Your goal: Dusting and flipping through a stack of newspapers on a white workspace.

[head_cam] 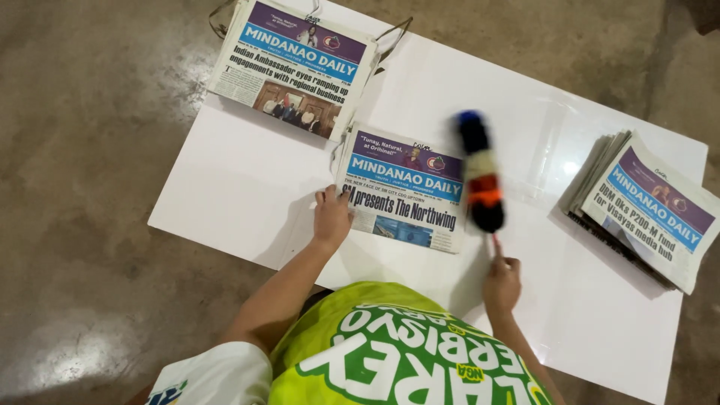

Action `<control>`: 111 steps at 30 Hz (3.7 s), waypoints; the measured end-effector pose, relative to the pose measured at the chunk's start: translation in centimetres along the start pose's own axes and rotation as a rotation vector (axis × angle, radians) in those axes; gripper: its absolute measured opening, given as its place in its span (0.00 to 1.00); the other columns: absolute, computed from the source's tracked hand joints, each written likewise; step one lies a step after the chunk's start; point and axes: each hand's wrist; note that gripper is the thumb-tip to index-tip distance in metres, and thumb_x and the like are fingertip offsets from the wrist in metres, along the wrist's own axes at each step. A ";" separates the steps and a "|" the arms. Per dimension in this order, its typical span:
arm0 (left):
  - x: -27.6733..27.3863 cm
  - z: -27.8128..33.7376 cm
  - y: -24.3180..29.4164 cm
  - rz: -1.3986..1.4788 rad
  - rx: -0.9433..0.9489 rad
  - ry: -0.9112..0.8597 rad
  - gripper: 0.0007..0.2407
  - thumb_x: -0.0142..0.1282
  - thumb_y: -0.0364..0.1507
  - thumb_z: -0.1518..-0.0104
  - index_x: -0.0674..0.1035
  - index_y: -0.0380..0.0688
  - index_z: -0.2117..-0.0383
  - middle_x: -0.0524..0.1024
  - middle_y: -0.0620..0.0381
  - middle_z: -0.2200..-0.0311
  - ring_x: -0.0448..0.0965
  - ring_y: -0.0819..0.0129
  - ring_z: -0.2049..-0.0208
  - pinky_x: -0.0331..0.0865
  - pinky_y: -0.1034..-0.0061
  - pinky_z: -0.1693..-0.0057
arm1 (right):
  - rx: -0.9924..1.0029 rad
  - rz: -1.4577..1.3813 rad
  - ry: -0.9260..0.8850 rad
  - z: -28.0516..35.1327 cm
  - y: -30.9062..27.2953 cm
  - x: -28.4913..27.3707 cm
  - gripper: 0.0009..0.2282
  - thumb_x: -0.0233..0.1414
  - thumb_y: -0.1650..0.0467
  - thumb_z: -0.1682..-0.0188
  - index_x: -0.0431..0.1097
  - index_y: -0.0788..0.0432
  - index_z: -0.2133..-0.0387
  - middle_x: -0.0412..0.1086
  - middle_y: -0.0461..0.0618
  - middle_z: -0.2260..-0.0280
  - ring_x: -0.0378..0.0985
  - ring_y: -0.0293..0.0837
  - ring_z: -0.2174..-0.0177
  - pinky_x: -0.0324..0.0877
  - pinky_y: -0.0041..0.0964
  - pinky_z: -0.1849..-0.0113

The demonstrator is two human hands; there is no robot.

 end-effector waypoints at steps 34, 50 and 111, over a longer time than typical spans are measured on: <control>-0.3 -2.9 4.3 0.139 0.004 -0.265 0.37 0.70 0.36 0.52 0.63 0.26 0.40 0.65 0.37 0.54 0.73 0.36 0.49 0.80 0.55 0.48 | -0.091 0.144 0.055 0.2 1.4 2.2 0.24 0.43 0.67 0.43 0.59 0.27 0.34 0.71 0.45 0.61 0.82 0.54 0.66 0.78 0.45 0.65; -10.3 1.3 14.2 1.011 0.707 -0.490 0.11 0.66 0.43 0.47 0.83 0.53 0.69 0.80 0.54 0.53 0.76 0.52 0.44 0.70 0.61 0.39 | 0.215 -0.802 -0.096 -0.6 -15.2 -6.1 0.21 0.68 0.67 0.63 0.65 0.56 0.60 0.73 0.55 0.62 0.76 0.53 0.59 0.71 0.49 0.58; -3.7 -5.0 2.5 0.202 -0.307 -0.096 0.44 0.74 0.27 0.55 0.54 0.29 0.32 0.59 0.36 0.50 0.62 0.39 0.47 0.72 0.59 0.44 | 0.074 0.099 0.050 -3.0 3.1 3.4 0.27 0.45 0.68 0.45 0.57 0.22 0.34 0.68 0.52 0.62 0.79 0.64 0.66 0.77 0.59 0.63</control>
Point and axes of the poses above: each hand's wrist, its own z-axis away from the middle knuckle, its own x-axis out of the palm, y = z × x
